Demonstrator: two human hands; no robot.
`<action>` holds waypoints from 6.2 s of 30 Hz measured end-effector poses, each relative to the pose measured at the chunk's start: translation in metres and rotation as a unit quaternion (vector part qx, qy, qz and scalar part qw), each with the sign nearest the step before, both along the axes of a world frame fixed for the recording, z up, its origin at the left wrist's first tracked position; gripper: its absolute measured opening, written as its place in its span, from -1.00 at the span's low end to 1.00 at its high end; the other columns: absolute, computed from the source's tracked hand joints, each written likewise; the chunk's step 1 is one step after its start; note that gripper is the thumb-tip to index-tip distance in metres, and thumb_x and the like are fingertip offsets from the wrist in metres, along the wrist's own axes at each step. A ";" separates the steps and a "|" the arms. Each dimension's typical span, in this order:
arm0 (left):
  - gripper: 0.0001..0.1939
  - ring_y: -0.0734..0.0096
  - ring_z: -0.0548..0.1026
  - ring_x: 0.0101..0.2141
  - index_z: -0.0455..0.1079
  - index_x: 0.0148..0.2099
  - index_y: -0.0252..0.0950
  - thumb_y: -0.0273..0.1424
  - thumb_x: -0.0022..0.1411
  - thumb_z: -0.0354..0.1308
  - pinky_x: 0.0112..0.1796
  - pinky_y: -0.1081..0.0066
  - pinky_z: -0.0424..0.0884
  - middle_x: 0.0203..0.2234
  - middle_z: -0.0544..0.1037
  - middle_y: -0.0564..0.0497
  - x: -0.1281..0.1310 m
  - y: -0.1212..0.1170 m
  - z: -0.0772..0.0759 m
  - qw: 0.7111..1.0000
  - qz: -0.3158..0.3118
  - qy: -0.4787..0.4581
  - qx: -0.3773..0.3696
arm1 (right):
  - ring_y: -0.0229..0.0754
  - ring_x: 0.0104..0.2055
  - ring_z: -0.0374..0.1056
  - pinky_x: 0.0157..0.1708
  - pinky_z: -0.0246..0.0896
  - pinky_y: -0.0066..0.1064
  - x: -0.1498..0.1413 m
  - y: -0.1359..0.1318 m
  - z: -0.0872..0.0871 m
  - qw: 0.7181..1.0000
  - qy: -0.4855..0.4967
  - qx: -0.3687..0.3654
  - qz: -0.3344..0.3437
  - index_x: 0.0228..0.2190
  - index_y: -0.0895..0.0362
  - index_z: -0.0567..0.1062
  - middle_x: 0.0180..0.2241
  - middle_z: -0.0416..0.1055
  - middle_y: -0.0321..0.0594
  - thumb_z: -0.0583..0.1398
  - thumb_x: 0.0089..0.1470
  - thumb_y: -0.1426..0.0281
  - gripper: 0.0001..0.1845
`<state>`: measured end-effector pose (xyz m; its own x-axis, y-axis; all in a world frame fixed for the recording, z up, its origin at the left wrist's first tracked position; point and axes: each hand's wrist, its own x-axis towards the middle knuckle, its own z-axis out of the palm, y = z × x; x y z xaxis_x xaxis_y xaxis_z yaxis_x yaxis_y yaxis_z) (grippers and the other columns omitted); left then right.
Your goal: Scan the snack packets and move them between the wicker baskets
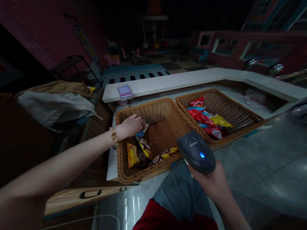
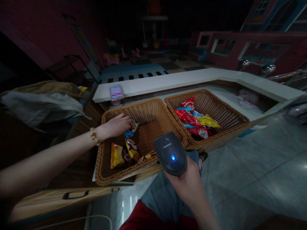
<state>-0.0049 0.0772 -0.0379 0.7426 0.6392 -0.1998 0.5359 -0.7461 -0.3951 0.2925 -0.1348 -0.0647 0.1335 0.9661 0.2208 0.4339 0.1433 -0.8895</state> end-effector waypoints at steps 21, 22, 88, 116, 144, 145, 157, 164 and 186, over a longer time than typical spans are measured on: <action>-0.80 0.26 0.53 -0.10 0.52 -0.37 -0.24 -0.55 0.25 0.13 -0.07 0.29 0.13 -0.22 0.67 -0.07 -0.002 0.014 -0.001 0.985 0.048 -0.122 -0.113 | -0.07 -0.55 0.47 -0.56 0.33 -0.40 0.003 -0.009 0.004 1.000 0.023 -0.005 -0.015 -0.47 0.08 0.54 -0.69 0.43 -0.29 0.29 0.07 0.23 -0.80; -0.81 0.26 0.53 -0.10 0.52 -0.35 -0.23 -0.54 0.26 0.12 -0.07 0.30 0.15 -0.21 0.66 -0.05 0.000 0.013 0.004 0.981 0.051 -0.141 -0.120 | -0.07 -0.55 0.47 -0.55 0.33 -0.40 0.004 -0.008 0.004 1.000 0.023 -0.004 -0.011 -0.46 0.08 0.54 -0.69 0.44 -0.29 0.29 0.08 0.22 -0.80; -0.84 0.36 0.67 -0.21 0.51 -0.15 -0.39 -0.49 0.43 0.09 -0.02 0.32 0.55 -0.17 0.68 -0.19 0.124 0.004 0.091 0.434 0.152 -0.676 -0.575 | -0.02 -0.38 0.56 -0.40 0.44 -0.36 -0.006 0.000 0.013 0.998 0.053 0.027 0.026 -0.39 0.08 0.54 -0.48 0.59 -0.19 0.28 0.05 0.35 -0.93; -0.26 0.07 0.42 0.21 0.49 0.22 -0.27 -0.12 0.01 0.47 0.19 0.38 0.24 0.16 0.54 -0.14 0.074 -0.022 -0.002 0.825 -0.066 -0.167 -0.536 | -0.09 -0.55 0.45 -0.53 0.31 -0.37 0.014 -0.002 -0.001 0.999 -0.031 0.015 -0.030 -0.61 0.05 0.48 -0.67 0.45 -0.26 0.31 0.06 0.21 -0.71; -0.70 0.45 0.48 -0.33 0.51 -0.24 -0.32 -0.18 0.13 0.34 -0.09 0.34 0.39 -0.37 0.58 0.07 0.067 0.026 0.014 0.674 0.166 -0.555 -0.459 | -0.05 -0.38 0.55 -0.39 0.42 -0.36 -0.005 0.008 0.013 0.999 0.005 -0.005 0.037 -0.40 0.10 0.57 -0.44 0.62 -0.16 0.27 0.08 0.28 -0.85; -0.69 0.44 0.48 -0.31 0.52 -0.23 -0.33 -0.18 0.13 0.35 -0.08 0.33 0.39 -0.35 0.59 0.05 0.067 0.025 0.014 0.666 0.164 -0.565 -0.459 | -0.05 -0.35 0.56 -0.35 0.44 -0.36 -0.008 0.009 0.014 0.999 0.003 -0.003 0.039 -0.36 0.11 0.58 -0.40 0.63 -0.15 0.26 0.08 0.30 -0.86; -0.66 0.41 0.50 -0.26 0.54 -0.17 -0.31 -0.17 0.12 0.36 -0.01 0.27 0.41 -0.27 0.62 0.01 0.065 0.024 0.012 0.631 0.171 -0.609 -0.449 | -0.02 -0.33 0.58 -0.34 0.46 -0.36 -0.019 0.010 0.010 1.000 -0.004 0.024 0.010 -0.33 0.11 0.59 -0.37 0.65 -0.13 0.26 0.07 0.31 -0.86; -0.66 0.28 0.52 -0.15 0.55 -0.11 -0.31 -0.16 0.20 0.25 -0.01 0.27 0.40 -0.15 0.64 -0.08 0.062 0.023 0.016 0.706 0.153 -0.583 -0.373 | -0.01 -0.30 0.59 -0.33 0.46 -0.37 -0.019 0.010 0.008 1.000 0.003 0.024 0.018 -0.32 0.11 0.60 -0.36 0.66 -0.13 0.26 0.09 0.32 -0.85; -0.68 0.29 0.54 -0.13 0.54 -0.09 -0.34 -0.22 0.22 0.26 0.01 0.28 0.43 -0.12 0.64 -0.11 0.061 0.025 0.014 0.687 0.164 -0.602 -0.373 | -0.03 -0.40 0.57 -0.39 0.45 -0.37 -0.021 0.011 0.009 0.999 0.016 0.030 0.001 -0.44 0.09 0.57 -0.44 0.65 -0.14 0.26 0.05 0.29 -0.86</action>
